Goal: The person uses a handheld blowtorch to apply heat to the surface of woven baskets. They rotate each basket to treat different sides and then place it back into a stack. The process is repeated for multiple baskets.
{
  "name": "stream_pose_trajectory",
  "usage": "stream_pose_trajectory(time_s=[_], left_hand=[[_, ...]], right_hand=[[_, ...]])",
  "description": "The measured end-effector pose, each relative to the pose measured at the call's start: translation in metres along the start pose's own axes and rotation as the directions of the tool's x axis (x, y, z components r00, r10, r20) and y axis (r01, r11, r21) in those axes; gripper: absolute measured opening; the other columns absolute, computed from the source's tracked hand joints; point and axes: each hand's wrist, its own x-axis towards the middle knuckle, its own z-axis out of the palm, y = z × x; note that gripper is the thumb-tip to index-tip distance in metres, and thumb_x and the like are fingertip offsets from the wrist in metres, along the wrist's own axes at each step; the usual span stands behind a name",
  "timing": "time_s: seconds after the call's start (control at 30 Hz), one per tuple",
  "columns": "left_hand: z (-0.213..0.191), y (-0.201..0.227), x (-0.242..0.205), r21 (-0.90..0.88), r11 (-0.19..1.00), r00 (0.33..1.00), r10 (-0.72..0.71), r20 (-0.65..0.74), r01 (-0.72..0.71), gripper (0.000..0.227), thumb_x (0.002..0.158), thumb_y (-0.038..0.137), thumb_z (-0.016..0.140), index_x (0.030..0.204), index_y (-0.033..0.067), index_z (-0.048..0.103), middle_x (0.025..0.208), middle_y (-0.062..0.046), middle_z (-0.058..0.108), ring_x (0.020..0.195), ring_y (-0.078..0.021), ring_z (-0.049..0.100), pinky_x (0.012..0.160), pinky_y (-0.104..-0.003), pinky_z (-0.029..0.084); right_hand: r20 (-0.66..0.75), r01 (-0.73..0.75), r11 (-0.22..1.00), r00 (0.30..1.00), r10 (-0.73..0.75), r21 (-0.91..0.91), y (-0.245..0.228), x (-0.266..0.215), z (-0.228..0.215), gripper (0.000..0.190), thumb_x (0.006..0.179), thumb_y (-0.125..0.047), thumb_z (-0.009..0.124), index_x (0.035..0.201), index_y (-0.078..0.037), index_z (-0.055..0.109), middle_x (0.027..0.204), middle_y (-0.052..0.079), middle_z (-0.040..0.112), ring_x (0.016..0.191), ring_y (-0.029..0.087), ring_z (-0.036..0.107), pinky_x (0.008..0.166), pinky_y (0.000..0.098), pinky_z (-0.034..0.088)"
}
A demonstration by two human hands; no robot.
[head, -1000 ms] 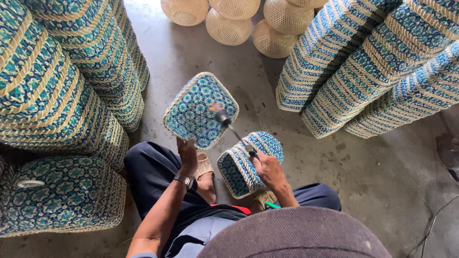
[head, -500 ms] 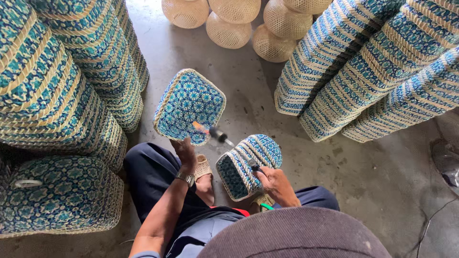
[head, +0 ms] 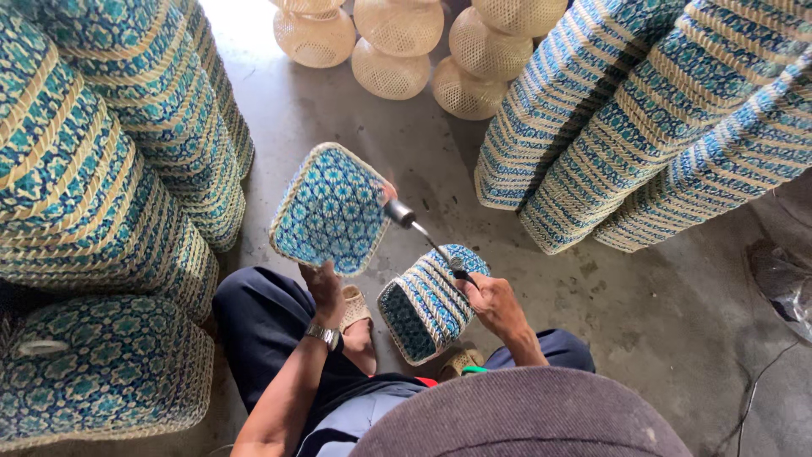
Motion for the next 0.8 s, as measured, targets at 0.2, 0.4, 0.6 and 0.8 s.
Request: stream_pose_trajectory(time_s=[0.2,0.4,0.6,0.8], left_hand=[[0.005,0.010,-0.032,-0.098,0.904,0.906,-0.402,0.131,0.416,0.051,0.093,0.011,0.057,0.143,0.0114,0.044,0.121,-0.010,0.055,0.094,-0.0273,0.051,0.068,-0.043,0.042],[0.020,0.002,-0.034,-0.134,0.811,0.818,-0.544,0.186,0.570,0.047,0.093,0.015,0.060,0.138,0.0202,0.048,0.130,-0.003,0.058,0.112,-0.0265,0.058,0.074,-0.047,0.053],[-0.009,-0.026,0.023,-0.326,0.889,0.910,-0.192,0.368,0.320,0.060,0.089,0.016,0.066,0.143,0.0233,0.041,0.140,-0.001,0.048,0.129,-0.0253,0.048,0.090,-0.059,0.056],[-0.011,0.015,0.070,-0.046,0.931,0.873,-0.320,0.368,0.361,0.045,0.097,0.029,0.062,0.137,0.0115,0.052,0.126,-0.009,0.058,0.112,-0.0304,0.062,0.082,-0.059,0.060]], right_hand=[[-0.011,0.146,0.980,0.989,-0.149,-0.137,0.011,0.019,0.029,0.028,0.100,-0.028,0.055,0.100,-0.005,0.071,0.081,0.020,0.069,0.071,0.037,0.068,0.062,0.0438,0.050],[0.166,0.070,0.998,0.984,-0.067,-0.008,0.004,0.017,0.043,0.027,0.098,-0.027,0.059,0.097,-0.004,0.073,0.077,0.019,0.070,0.064,0.032,0.067,0.061,0.0414,0.049],[-0.132,0.003,0.982,0.991,0.022,0.190,0.014,-0.034,-0.001,0.028,0.096,-0.028,0.060,0.102,-0.002,0.071,0.068,0.013,0.065,0.057,0.019,0.060,0.055,0.0353,0.048],[0.055,-0.225,0.944,0.974,0.218,0.240,0.026,-0.043,-0.010,0.035,0.097,-0.030,0.060,0.079,0.000,0.067,0.057,0.005,0.061,0.052,0.012,0.056,0.052,0.0309,0.045]])
